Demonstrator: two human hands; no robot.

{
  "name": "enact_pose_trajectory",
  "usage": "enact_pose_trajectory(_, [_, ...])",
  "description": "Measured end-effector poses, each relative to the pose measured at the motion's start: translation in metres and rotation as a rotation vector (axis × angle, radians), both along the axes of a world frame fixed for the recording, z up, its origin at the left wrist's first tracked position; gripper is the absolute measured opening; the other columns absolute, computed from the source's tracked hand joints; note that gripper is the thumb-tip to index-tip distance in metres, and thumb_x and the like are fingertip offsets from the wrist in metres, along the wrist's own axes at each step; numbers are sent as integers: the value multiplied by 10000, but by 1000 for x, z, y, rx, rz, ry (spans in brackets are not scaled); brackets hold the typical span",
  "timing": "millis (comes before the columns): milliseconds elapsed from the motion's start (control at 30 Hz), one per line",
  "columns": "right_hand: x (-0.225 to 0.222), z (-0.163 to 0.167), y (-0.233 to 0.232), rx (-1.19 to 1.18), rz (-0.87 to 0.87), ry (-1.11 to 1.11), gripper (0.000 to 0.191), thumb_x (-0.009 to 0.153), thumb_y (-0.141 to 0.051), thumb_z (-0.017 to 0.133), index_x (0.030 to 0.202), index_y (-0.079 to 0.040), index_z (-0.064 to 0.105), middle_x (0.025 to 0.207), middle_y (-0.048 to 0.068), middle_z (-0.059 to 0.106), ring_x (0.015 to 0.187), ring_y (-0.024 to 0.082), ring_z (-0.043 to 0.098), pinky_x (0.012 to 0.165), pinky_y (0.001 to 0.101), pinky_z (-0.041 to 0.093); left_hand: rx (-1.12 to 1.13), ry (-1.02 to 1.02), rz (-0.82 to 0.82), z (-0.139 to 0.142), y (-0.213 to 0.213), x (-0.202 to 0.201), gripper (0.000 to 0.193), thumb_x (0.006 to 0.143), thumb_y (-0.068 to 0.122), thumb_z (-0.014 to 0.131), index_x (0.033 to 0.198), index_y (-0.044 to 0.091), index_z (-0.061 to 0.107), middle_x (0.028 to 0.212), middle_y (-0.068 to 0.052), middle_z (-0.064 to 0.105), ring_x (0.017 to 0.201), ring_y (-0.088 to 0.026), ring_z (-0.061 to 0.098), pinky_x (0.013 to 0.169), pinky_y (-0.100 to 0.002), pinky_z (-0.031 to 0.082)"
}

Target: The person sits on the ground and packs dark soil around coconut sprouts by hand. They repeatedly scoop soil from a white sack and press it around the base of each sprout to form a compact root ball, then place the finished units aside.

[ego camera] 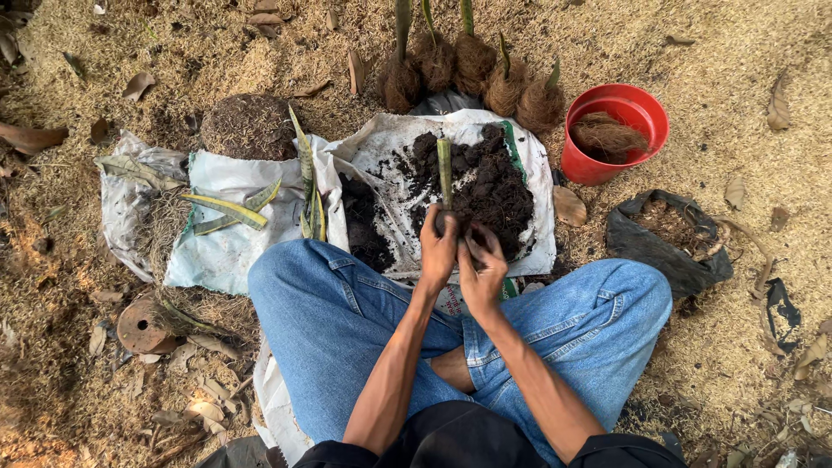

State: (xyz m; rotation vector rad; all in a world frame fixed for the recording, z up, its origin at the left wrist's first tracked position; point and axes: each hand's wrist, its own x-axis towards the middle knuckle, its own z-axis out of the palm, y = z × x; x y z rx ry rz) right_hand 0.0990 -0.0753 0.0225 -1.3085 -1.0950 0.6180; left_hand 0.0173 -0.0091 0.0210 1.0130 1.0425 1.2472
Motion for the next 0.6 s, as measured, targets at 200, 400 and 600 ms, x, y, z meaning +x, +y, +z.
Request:
enact_pose_trajectory(200, [23,3,15,-289,68,672,309,898,13,762,1206,-8,739,1258,228,704,1094,308,694,973,422,621,-187,-117,24,17,1,-6,375,844,247,823,1037,24,591,821,-56,678,669,-142,629,608,-284,524])
enact_pose_trajectory(400, [34,11,19,-595,180,999,528,845,-133,786,1334,0,636,1240,176,727,1102,292,740,952,424,654,-201,-171,-1,15,1,-8,405,874,326,811,1071,42,601,854,-23,623,749,-118,594,677,-260,514])
enact_pose_trajectory(600, [47,5,17,-579,230,1054,541,848,-143,818,1340,6,649,1175,161,731,1022,271,729,909,412,629,-106,-181,-77,4,-1,-2,392,1043,437,568,1085,53,630,914,1,628,842,-85,550,756,-232,476])
